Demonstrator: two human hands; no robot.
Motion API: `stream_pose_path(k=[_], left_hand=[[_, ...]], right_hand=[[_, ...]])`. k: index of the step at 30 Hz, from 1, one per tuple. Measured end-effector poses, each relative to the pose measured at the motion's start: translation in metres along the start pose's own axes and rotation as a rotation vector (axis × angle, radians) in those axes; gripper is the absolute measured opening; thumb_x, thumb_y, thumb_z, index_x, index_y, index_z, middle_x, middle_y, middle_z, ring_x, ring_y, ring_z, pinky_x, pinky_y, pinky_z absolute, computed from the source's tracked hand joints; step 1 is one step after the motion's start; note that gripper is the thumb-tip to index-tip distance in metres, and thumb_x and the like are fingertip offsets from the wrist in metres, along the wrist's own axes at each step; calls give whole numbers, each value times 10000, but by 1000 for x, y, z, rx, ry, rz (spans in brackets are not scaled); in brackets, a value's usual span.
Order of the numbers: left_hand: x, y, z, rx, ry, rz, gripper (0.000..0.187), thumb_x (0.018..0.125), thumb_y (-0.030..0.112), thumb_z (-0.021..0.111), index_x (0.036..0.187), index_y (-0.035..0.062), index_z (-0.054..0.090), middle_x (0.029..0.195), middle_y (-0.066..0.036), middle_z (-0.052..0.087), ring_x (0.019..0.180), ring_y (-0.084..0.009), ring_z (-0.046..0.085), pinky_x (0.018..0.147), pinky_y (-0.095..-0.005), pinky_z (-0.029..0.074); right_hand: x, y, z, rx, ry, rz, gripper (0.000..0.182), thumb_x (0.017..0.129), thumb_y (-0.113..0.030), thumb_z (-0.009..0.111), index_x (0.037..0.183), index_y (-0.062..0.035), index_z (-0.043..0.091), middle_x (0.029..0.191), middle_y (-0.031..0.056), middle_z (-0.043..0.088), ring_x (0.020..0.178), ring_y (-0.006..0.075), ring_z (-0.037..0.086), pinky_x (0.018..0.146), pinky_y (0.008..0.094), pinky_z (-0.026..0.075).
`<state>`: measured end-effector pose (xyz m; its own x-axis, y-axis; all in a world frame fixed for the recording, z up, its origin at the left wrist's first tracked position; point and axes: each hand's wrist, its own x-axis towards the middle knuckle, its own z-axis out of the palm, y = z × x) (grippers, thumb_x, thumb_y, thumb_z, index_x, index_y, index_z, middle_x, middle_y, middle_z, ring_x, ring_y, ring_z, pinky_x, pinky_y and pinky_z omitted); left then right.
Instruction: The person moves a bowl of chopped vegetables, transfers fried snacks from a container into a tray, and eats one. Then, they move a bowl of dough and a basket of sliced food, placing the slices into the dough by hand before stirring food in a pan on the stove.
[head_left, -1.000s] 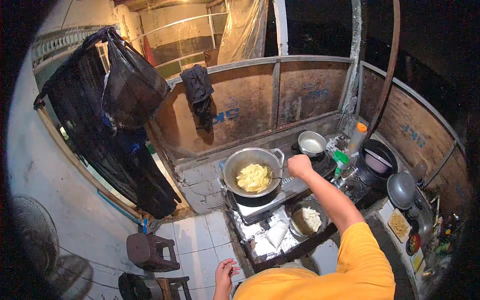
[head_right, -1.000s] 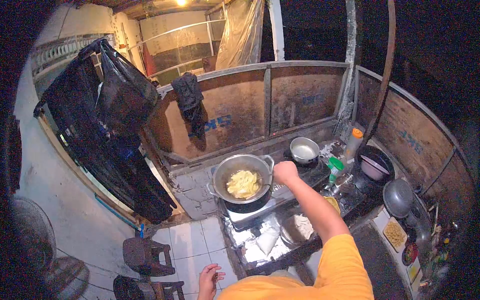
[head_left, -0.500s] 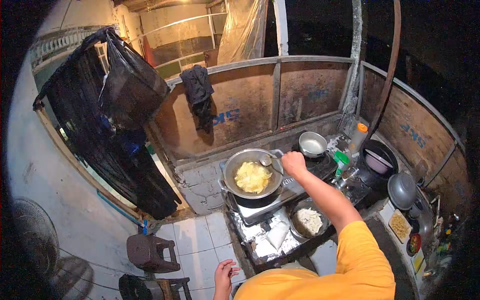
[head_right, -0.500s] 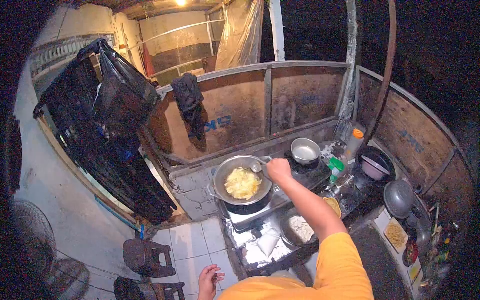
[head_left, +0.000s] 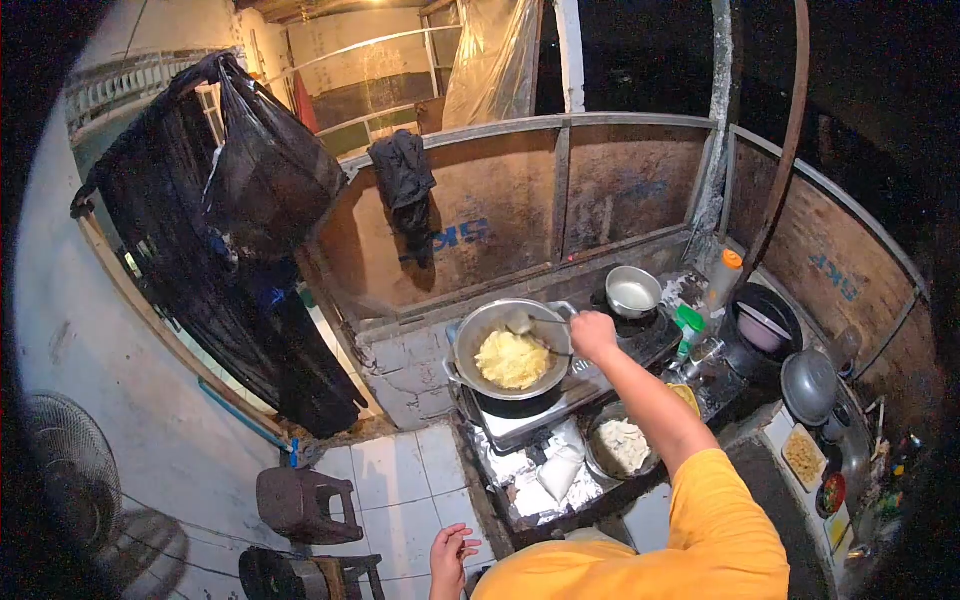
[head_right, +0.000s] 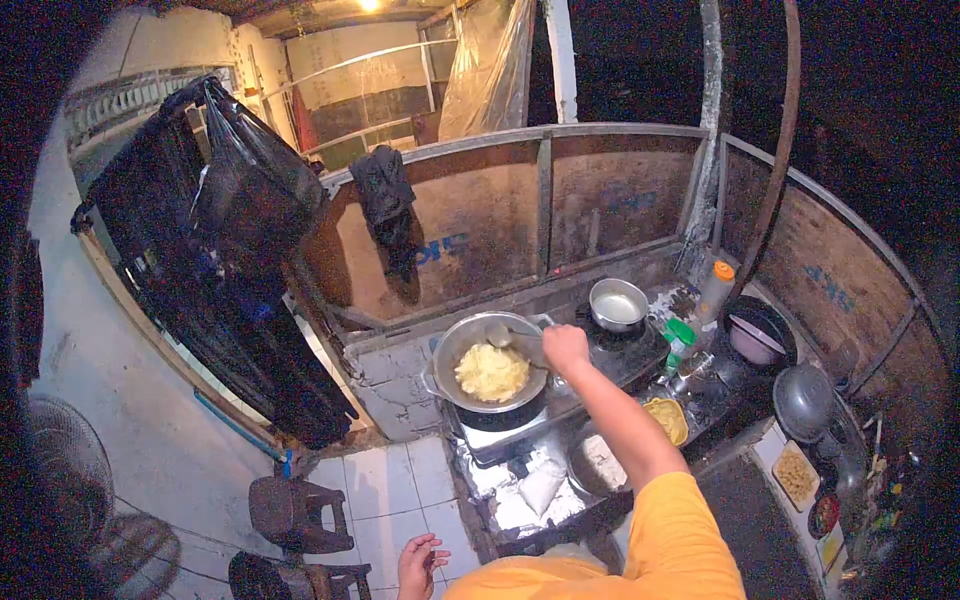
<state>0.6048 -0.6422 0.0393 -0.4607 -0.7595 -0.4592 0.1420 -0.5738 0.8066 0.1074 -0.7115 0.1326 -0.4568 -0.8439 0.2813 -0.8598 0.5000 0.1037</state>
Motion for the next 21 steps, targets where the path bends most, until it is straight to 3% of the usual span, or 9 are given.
stream_pose_path(k=[2,10,15,21], left_hand=[[0,-2,-2,-6,-1,-6,249,934,119,484,1134,-29,487,1013,-140,595,784,-218,645,627,-270,520],[-2,-1,6,8,-30,2,251,938,136,488,1132,-24,492,1010,-135,594,785,-216,642,631,-279,518],[3,-2,4,26,-22,-12,263,935,153,502,1133,-21,489,1015,-138,592,791,-226,637,641,-290,513],[2,-7,2,14,-29,-19,262,934,157,508,1128,-18,488,1011,-136,592,794,-228,636,647,-292,511]], right_hand=[[-5,-1,-11,3,115,22,135,695,-190,595,720,-80,668,786,112,655,728,272,659,637,400,529],[-34,-7,-1,3,85,-13,151,742,-151,558,805,-65,665,797,119,671,724,259,670,585,386,532],[-43,-22,-4,30,150,-42,130,732,-153,561,736,-68,659,710,114,657,679,270,663,571,399,530],[-56,-27,-8,65,131,-35,137,737,-146,553,718,-63,660,762,131,662,700,284,665,586,405,530]])
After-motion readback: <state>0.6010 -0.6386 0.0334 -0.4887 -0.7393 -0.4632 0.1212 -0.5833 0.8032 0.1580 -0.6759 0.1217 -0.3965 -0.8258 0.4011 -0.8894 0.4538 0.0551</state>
